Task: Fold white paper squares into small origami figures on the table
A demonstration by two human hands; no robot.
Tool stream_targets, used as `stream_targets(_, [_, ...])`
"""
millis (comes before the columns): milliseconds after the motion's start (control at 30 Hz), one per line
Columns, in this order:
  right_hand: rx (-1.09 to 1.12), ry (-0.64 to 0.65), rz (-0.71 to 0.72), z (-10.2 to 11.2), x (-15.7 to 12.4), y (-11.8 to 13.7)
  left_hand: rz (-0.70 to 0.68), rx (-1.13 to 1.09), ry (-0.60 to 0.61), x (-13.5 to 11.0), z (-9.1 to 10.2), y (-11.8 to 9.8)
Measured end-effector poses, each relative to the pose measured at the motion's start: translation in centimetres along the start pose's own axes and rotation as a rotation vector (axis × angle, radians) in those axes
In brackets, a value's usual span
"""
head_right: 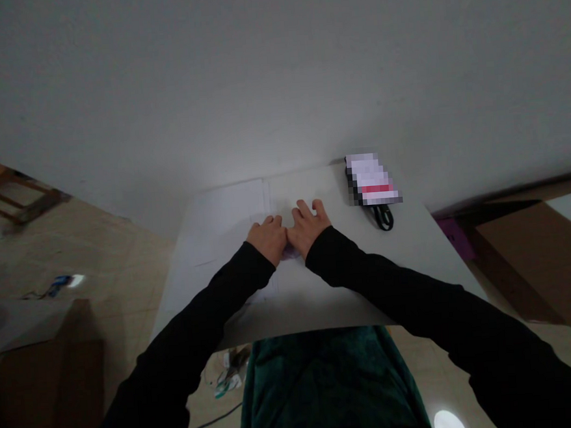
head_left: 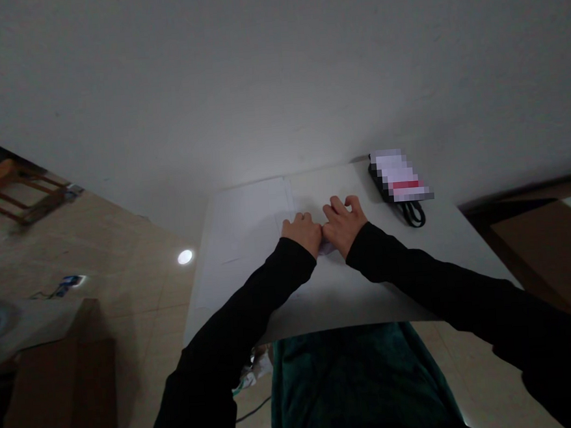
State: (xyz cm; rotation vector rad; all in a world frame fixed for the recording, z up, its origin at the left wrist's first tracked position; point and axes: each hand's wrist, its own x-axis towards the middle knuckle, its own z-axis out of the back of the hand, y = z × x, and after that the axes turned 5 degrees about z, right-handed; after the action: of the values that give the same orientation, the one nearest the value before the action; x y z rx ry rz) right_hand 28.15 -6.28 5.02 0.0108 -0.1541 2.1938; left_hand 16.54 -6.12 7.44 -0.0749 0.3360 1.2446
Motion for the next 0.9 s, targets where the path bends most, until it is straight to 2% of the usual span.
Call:
stream_targets(200, [-0.002,0.040,0.049,-0.3,0.3,-0.1,-0.038,-0.018,0.005,0.8,-0.4,1.1])
stream_targets(400, [-0.017,-0.025,0.051,-1.5,0.2,1.1,-0.012,0.019,-0.076,-0.2,0.0,0.0])
stream_targets(533, [-0.005,-0.040,0.058,-1.3,0.2,0.5,0.012,0.027,-0.104,-0.3,-0.1,0.1])
stream_targets(767, [0.056,0.151,0.058,0.3,1.1,-1.5,-0.070,0.014,-0.093,0.9,-0.3,1.8])
stream_targets(900, [0.088,0.185,0.055,0.3,1.3,-1.9,-0.088,-0.028,-0.115,1.2,-0.5,2.0])
